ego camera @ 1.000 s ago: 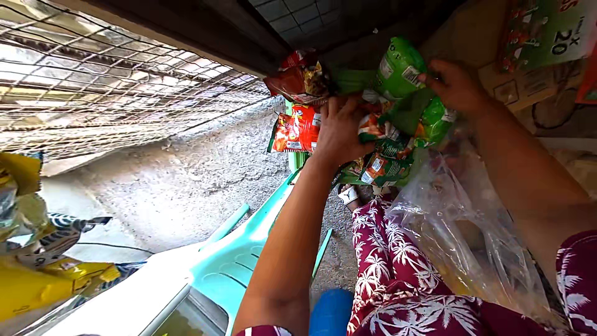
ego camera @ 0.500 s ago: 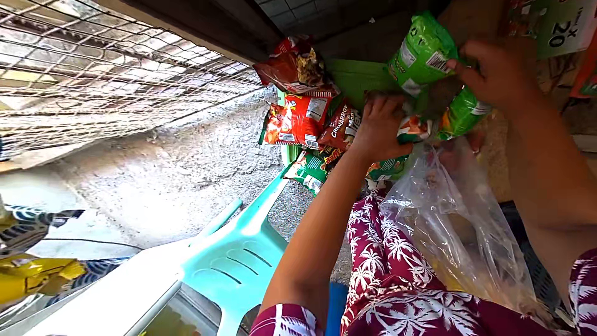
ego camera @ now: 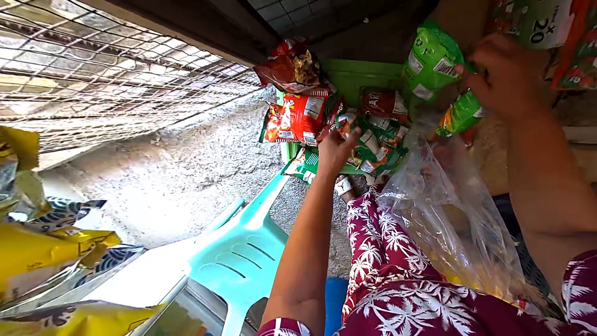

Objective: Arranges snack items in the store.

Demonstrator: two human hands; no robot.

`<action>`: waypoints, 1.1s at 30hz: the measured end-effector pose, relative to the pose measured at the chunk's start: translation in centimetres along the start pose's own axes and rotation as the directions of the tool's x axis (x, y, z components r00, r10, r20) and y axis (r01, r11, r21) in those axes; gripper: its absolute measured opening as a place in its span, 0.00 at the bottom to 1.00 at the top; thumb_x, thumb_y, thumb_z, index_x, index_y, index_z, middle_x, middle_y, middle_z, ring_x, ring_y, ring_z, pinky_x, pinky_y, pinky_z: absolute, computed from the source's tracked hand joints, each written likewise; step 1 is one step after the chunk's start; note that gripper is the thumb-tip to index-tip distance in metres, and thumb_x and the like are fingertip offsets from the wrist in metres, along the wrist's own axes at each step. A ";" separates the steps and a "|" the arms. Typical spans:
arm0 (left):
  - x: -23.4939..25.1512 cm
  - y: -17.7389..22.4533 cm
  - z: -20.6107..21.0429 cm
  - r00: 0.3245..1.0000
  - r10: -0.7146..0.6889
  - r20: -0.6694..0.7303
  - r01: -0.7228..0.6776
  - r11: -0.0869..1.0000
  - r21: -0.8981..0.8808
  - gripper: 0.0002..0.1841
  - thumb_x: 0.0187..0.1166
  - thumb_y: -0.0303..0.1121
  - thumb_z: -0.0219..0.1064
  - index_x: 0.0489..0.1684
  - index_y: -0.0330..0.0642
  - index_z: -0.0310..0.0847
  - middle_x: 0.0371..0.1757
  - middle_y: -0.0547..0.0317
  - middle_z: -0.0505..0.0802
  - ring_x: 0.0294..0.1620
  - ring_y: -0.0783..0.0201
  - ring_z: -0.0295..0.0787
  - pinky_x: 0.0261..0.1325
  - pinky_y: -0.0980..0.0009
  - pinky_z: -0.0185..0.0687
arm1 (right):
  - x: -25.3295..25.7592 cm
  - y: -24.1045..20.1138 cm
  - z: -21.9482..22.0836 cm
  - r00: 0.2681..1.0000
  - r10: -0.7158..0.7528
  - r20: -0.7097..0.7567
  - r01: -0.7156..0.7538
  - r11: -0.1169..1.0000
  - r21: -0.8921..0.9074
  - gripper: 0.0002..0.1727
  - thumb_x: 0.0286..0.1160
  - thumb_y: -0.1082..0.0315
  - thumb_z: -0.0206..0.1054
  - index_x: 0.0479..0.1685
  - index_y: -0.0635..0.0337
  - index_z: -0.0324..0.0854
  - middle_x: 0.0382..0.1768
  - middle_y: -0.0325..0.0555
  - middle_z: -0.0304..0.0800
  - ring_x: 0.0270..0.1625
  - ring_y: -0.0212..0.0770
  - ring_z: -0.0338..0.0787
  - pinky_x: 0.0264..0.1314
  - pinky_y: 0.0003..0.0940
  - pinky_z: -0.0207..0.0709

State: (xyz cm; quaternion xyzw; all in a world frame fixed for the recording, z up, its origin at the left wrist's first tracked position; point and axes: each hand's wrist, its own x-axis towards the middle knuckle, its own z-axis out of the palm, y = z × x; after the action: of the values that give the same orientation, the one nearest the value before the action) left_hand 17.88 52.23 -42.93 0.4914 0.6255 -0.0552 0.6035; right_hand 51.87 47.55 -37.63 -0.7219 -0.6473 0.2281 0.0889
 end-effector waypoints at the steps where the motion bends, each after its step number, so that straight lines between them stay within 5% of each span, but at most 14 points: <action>1: 0.0 0.2 0.2 0.999 -0.048 0.023 0.048 0.999 -0.016 0.33 0.88 0.58 0.56 0.66 0.31 0.80 0.53 0.37 0.92 0.49 0.44 0.93 0.56 0.42 0.86 | -0.2 -0.2 -0.5 1.000 0.012 -0.008 -0.012 1.000 -0.002 0.26 0.92 0.51 0.53 0.59 0.68 0.84 0.67 0.69 0.83 0.61 0.72 0.87 0.56 0.75 0.73; 3: 0.0 0.1 0.5 0.996 -0.079 -0.034 0.079 0.997 -0.004 0.34 0.90 0.58 0.50 0.67 0.31 0.80 0.55 0.34 0.90 0.54 0.41 0.91 0.59 0.39 0.83 | -0.6 -0.8 -1.6 0.999 0.026 -0.024 -0.027 1.000 -0.012 0.26 0.92 0.50 0.53 0.59 0.67 0.84 0.67 0.69 0.83 0.59 0.70 0.88 0.56 0.72 0.74; 7: -1.5 -1.3 0.1 0.988 0.021 -0.153 -0.013 0.999 0.053 0.33 0.85 0.48 0.63 0.80 0.31 0.68 0.68 0.32 0.86 0.69 0.39 0.84 0.72 0.39 0.75 | -2.1 -1.6 -3.4 0.994 0.001 -0.112 -0.008 0.998 -0.063 0.25 0.92 0.49 0.54 0.57 0.63 0.85 0.66 0.65 0.85 0.55 0.67 0.90 0.50 0.68 0.77; 11: -5.7 -3.6 -1.2 0.980 0.125 -0.152 -0.114 0.990 0.081 0.33 0.84 0.42 0.65 0.80 0.25 0.64 0.68 0.26 0.83 0.66 0.36 0.84 0.69 0.39 0.76 | -4.7 -3.4 -5.4 0.984 -0.021 -0.175 0.010 0.998 -0.066 0.23 0.91 0.52 0.56 0.54 0.65 0.85 0.65 0.65 0.85 0.54 0.66 0.90 0.45 0.66 0.77; 14: -10.2 -5.3 -1.3 0.981 0.170 -0.093 -0.163 0.983 0.079 0.30 0.86 0.37 0.63 0.81 0.26 0.63 0.62 0.30 0.86 0.48 0.43 0.89 0.53 0.46 0.85 | -7.6 -5.4 -6.4 0.974 -0.057 -0.218 0.044 0.997 -0.067 0.21 0.91 0.55 0.57 0.50 0.66 0.84 0.62 0.66 0.86 0.48 0.65 0.91 0.41 0.63 0.78; 17: -15.3 -7.7 -0.8 0.980 0.200 0.017 -0.201 0.978 0.056 0.26 0.85 0.35 0.62 0.78 0.28 0.67 0.64 0.34 0.86 0.46 0.50 0.90 0.48 0.52 0.87 | -11.0 -8.0 -7.2 0.970 -0.065 -0.234 0.060 0.998 -0.031 0.19 0.89 0.58 0.60 0.48 0.68 0.86 0.60 0.66 0.89 0.49 0.66 0.93 0.41 0.65 0.81; 22: -26.1 -15.7 -0.7 0.956 -0.122 0.265 0.120 0.992 0.023 0.24 0.89 0.37 0.58 0.75 0.28 0.72 0.66 0.35 0.86 0.61 0.49 0.88 0.68 0.53 0.82 | -18.4 -10.7 -10.1 0.985 0.077 -0.157 -0.077 0.997 0.010 0.22 0.90 0.55 0.58 0.53 0.66 0.87 0.57 0.66 0.91 0.52 0.69 0.92 0.45 0.71 0.78; 25: -33.5 -21.8 -2.3 0.905 -0.353 0.236 0.227 0.872 0.433 0.32 0.85 0.46 0.65 0.79 0.29 0.71 0.78 0.27 0.77 0.80 0.31 0.72 0.79 0.35 0.67 | -23.5 -11.4 -12.9 0.973 0.186 -0.135 -0.191 0.981 -0.026 0.24 0.90 0.53 0.57 0.56 0.67 0.86 0.56 0.69 0.90 0.50 0.73 0.91 0.44 0.75 0.76; 27: -38.3 -24.7 -2.6 0.906 -0.405 0.121 0.254 0.750 0.611 0.31 0.84 0.44 0.65 0.84 0.37 0.70 0.87 0.34 0.69 0.84 0.25 0.63 0.74 0.25 0.63 | -26.1 -12.3 -14.5 0.961 0.230 -0.155 -0.240 0.969 -0.052 0.24 0.90 0.53 0.57 0.56 0.69 0.86 0.56 0.72 0.89 0.49 0.75 0.90 0.44 0.77 0.75; 29: -42.1 -27.1 -1.7 0.941 -0.335 -0.039 0.294 0.757 0.584 0.26 0.88 0.35 0.60 0.86 0.40 0.69 0.91 0.33 0.62 0.84 0.22 0.63 0.73 0.24 0.63 | -28.7 -13.3 -15.7 0.953 0.247 -0.176 -0.262 0.963 -0.067 0.25 0.90 0.54 0.57 0.56 0.71 0.85 0.55 0.74 0.88 0.49 0.77 0.89 0.43 0.78 0.73; 31: -43.7 -26.1 -1.5 0.906 -0.410 -0.107 0.405 0.764 0.501 0.37 0.80 0.35 0.69 0.90 0.37 0.59 0.92 0.29 0.55 0.85 0.24 0.61 0.77 0.32 0.66 | -30.8 -13.8 -16.6 0.950 0.253 -0.183 -0.271 0.959 -0.081 0.25 0.91 0.54 0.55 0.57 0.71 0.84 0.56 0.73 0.87 0.51 0.78 0.88 0.44 0.78 0.74; 33: -44.6 -26.6 -1.8 0.872 -0.486 -0.057 0.473 0.805 0.357 0.49 0.72 0.42 0.78 0.91 0.31 0.51 0.86 0.23 0.64 0.84 0.29 0.65 0.82 0.40 0.65 | -32.3 -14.3 -17.2 0.957 0.246 -0.155 -0.261 0.961 -0.086 0.26 0.91 0.52 0.54 0.57 0.70 0.84 0.56 0.72 0.87 0.52 0.77 0.88 0.46 0.79 0.74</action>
State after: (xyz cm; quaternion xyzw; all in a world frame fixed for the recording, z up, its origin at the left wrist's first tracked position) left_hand -10.90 15.40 -20.30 0.4184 0.6968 -0.3286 0.4810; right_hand 44.87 21.00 -9.57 -0.8172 -0.5523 0.1509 0.0666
